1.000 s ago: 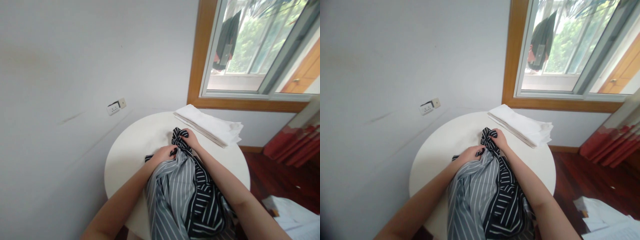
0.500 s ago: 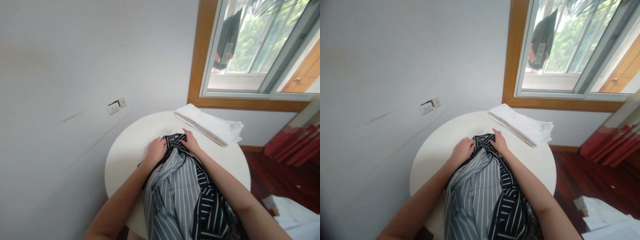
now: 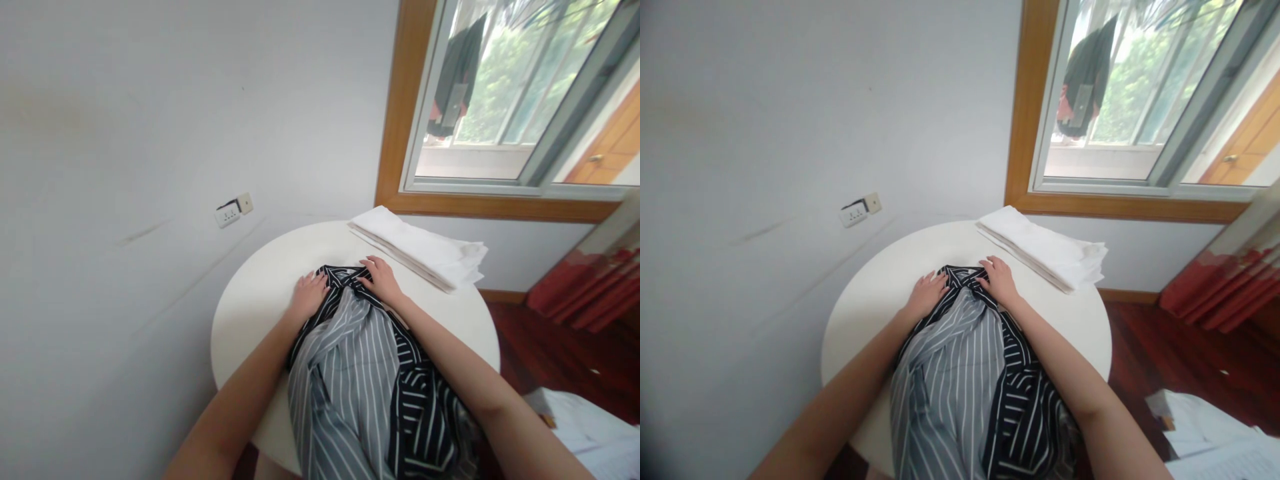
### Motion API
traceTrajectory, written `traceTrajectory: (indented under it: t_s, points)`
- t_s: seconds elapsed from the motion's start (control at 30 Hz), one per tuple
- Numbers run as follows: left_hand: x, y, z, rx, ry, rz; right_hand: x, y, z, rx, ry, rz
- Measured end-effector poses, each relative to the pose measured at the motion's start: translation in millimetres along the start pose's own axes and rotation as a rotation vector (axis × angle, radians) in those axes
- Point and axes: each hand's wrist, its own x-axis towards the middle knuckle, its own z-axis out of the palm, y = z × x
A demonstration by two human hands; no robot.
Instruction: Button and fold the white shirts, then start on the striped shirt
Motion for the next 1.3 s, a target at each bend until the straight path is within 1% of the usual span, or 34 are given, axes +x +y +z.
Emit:
traceTrajectory:
  t_s: [0.07, 0.17, 0.27, 0.33, 0.4, 0.43, 0.53, 0.63, 0.73, 0.83, 0.97, 1.07, 1.13, 1.2, 1.3]
  points:
    - [2.2, -1.5, 0.5, 0.003, 0.030, -0.026, -4.6, -5.3, -6.5, 0.008, -0.046, -0.093]
    - [4.1, 0.2, -5.6, -0.024, 0.116, -0.022, -8.6, -9.1, -10.4, 0.046, -0.182, -0.204]
    - [3.1, 5.6, -18.1, -0.127, 0.189, 0.059, -11.0, -8.7, -4.8, 0.074, -0.249, -0.254]
    - [1.3, 10.1, -25.3, -0.233, 0.210, 0.135, -12.7, -8.4, 0.7, 0.072, -0.256, -0.243]
    - [-0.4, 14.0, -27.8, -0.325, 0.198, 0.209, -14.7, -8.5, 4.6, 0.067, -0.262, -0.224]
    - [-0.8, 15.3, -27.0, -0.349, 0.172, 0.236, -15.9, -8.5, 5.5, 0.067, -0.265, -0.215]
    - [0.1, 16.3, -18.2, -0.320, 0.066, 0.256, -20.0, -7.2, 5.6, 0.069, -0.304, -0.205]
    - [2.0, 14.1, -6.7, -0.222, 0.012, 0.237, -25.1, -3.5, 4.2, 0.075, -0.380, -0.211]
    - [1.4, 12.3, -0.2, -0.139, -0.030, 0.166, -30.0, 1.3, 2.3, 0.110, -0.455, -0.221]
    - [-1.6, 14.0, -1.5, -0.079, -0.110, 0.090, -33.2, 6.1, -1.5, 0.159, -0.507, -0.236]
    - [-5.1, 20.7, -8.1, -0.015, -0.230, 0.040, -33.3, 12.8, -11.7, 0.200, -0.558, -0.256]
    - [-6.6, 25.8, -10.3, 0.018, -0.288, 0.006, -29.3, 18.9, -21.8, 0.214, -0.628, -0.258]
    - [-7.1, 27.2, -10.1, 0.030, -0.276, -0.041, -25.3, 23.5, -27.9, 0.225, -0.677, -0.250]
    - [-7.4, 26.0, -9.9, 0.023, -0.222, -0.084, -21.3, 27.7, -32.2, 0.230, -0.712, -0.232]
    - [-8.1, 21.1, -12.2, 0.003, -0.134, -0.078, -17.1, 30.6, -33.8, 0.199, -0.706, -0.189]
